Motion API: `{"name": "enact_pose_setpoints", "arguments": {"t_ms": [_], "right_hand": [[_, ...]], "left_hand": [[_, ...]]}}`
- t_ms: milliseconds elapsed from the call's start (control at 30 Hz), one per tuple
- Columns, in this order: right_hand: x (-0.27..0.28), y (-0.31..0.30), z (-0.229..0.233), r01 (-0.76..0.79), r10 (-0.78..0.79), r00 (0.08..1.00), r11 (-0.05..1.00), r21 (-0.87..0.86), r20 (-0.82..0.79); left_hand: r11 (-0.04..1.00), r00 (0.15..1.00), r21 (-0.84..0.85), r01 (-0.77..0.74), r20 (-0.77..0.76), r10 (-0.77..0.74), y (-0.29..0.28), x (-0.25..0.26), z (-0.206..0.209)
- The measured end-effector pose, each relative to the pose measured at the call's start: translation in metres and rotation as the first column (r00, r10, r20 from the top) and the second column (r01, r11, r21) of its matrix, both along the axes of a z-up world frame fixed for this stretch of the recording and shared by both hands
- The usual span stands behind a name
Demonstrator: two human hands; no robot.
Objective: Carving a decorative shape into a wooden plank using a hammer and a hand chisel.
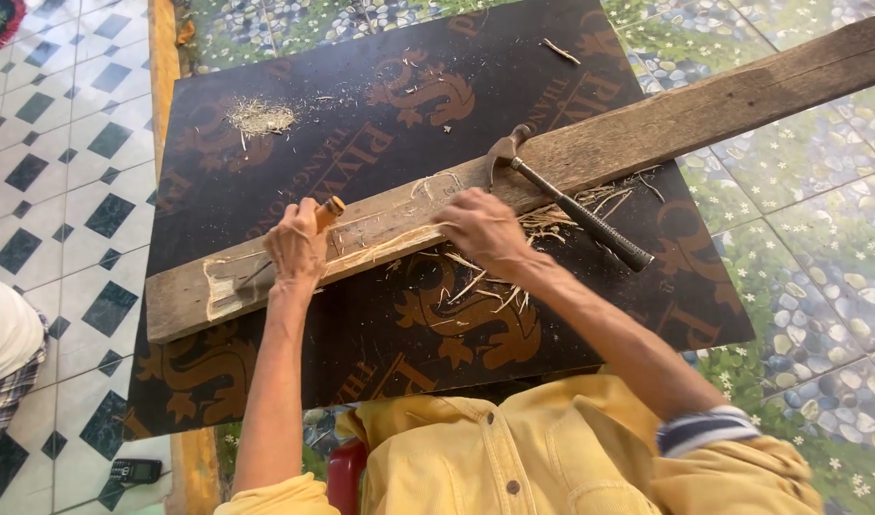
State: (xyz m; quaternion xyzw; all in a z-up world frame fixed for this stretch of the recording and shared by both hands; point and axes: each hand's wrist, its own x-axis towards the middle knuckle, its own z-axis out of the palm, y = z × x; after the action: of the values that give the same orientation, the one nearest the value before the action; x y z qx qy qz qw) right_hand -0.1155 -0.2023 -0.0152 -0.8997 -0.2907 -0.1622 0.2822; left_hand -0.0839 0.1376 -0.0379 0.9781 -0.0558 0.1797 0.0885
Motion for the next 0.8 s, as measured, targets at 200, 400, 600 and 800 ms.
{"name": "enact_pose_setpoints", "arguments": {"t_ms": [200, 400, 600, 800], "right_hand": [[0.032, 0.055, -0.049, -0.077, 0.075, 0.982, 0.997, 0.005, 0.171], [0.026, 0.061, -0.042, -0.032, 0.067, 0.972, 0.988, -0.153, 0.227], [0.04, 0.075, -0.04, -0.019, -0.013, 0.992, 0.967, -0.253, -0.122], [0.041, 0.068, -0.049, -0.005, -0.005, 0.999, 0.977, -0.211, -0.046]], "left_hand": [[1.0, 0.992, 0.007, 0.004, 0.127, -0.005, 0.009, 0.008, -0.034], [1.0, 0.99, 0.01, 0.009, 0.143, -0.01, 0.011, 0.008, -0.032], [1.0, 0.991, 0.009, -0.021, 0.135, 0.019, 0.017, 0.014, -0.045], [0.999, 0.993, -0.042, -0.019, 0.114, 0.023, 0.006, 0.008, -0.031]]}}
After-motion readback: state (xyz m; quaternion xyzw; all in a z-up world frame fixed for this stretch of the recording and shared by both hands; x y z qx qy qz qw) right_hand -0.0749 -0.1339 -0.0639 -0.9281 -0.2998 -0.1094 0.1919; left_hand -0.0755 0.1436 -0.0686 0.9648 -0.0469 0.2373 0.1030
